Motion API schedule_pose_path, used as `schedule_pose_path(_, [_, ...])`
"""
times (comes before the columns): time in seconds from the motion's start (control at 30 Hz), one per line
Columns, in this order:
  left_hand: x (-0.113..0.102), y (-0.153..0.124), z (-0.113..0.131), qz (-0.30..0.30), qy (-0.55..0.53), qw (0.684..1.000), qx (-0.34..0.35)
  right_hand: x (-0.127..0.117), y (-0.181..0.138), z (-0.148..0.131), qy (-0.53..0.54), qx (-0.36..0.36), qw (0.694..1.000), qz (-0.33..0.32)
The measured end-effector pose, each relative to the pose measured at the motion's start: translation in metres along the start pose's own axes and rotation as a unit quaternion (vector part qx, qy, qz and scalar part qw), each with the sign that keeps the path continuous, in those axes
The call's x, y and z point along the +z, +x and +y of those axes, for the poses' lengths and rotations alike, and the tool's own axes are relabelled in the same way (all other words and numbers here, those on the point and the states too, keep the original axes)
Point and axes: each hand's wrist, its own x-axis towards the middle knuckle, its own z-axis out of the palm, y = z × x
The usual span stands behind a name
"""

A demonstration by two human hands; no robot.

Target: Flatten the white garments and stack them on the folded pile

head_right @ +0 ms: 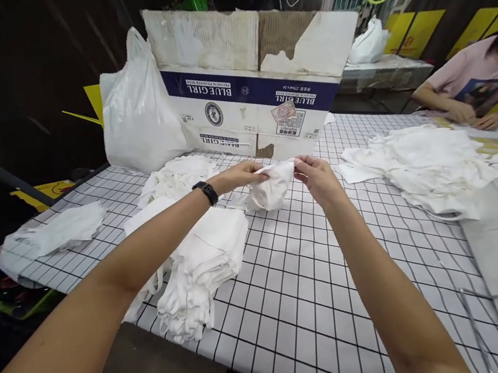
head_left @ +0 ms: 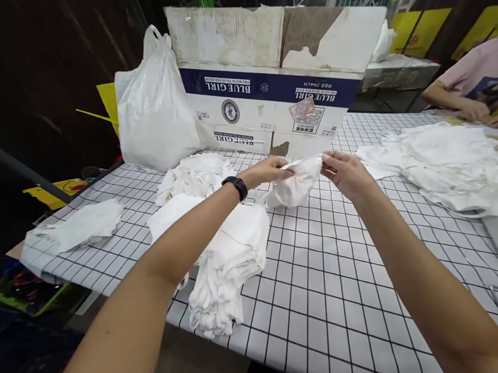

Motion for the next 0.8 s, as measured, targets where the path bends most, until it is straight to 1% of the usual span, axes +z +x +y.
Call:
schedule_pose_path(0.03, [0.001, -0.005, 0.011, -0.004, -0.081, 0.997, 0.009, -0.002, -0.011, -0.008, -0.002, -0.008, 1.0, 0.007])
schedule_pose_path(0.1, [0.009, -0.015, 0.032, -0.003, -0.224, 0.975, 0.005, 0.0, -0.039, -0.021, -0.016, -0.01, 1.0, -0.006])
schedule_pose_path(0.17, [0.023, -0.027, 0.052, 0.014, -0.301, 0.953, -0.016, 0.004, -0.071, -0.027, -0.038, 0.004, 0.998, -0.042])
schedule_pose_path(0.23, [0.039, -0.038, 0.066, 0.036, -0.351, 0.935, -0.038, 0.006, -0.102, -0.028, -0.051, 0.015, 0.997, -0.059])
schedule_pose_path(0.37, [0.072, -0.061, 0.083, 0.068, -0.428, 0.898, -0.081, -0.003, -0.151, -0.025, -0.023, 0.045, 0.997, -0.05])
schedule_pose_path(0.43, [0.088, -0.072, 0.088, 0.064, -0.451, 0.885, -0.097, -0.013, -0.17, -0.025, 0.005, 0.075, 0.997, -0.025])
schedule_pose_path(0.5, [0.104, -0.085, 0.093, 0.039, -0.463, 0.879, -0.105, -0.025, -0.185, -0.025, 0.031, 0.096, 0.995, 0.021])
schedule_pose_path(0.6, [0.126, -0.1, 0.097, -0.029, -0.461, 0.881, -0.106, -0.049, -0.206, -0.017, 0.034, 0.109, 0.991, 0.071])
schedule_pose_path(0.63, [0.133, -0.104, 0.096, -0.048, -0.449, 0.886, -0.106, -0.058, -0.213, -0.012, 0.015, 0.114, 0.99, 0.083])
schedule_pose_path(0.67, [0.141, -0.106, 0.094, -0.055, -0.427, 0.896, -0.11, -0.066, -0.219, -0.004, -0.008, 0.119, 0.988, 0.097])
schedule_pose_path(0.7, [0.149, -0.108, 0.09, -0.045, -0.39, 0.912, -0.117, -0.073, -0.226, 0.005, -0.032, 0.126, 0.985, 0.11])
schedule_pose_path(0.73, [0.158, -0.11, 0.084, -0.022, -0.336, 0.933, -0.126, -0.08, -0.234, 0.015, -0.055, 0.131, 0.982, 0.123])
schedule_pose_path(0.8, [0.177, -0.114, 0.07, 0.039, -0.175, 0.974, -0.135, -0.09, -0.252, 0.036, -0.089, 0.135, 0.975, 0.15])
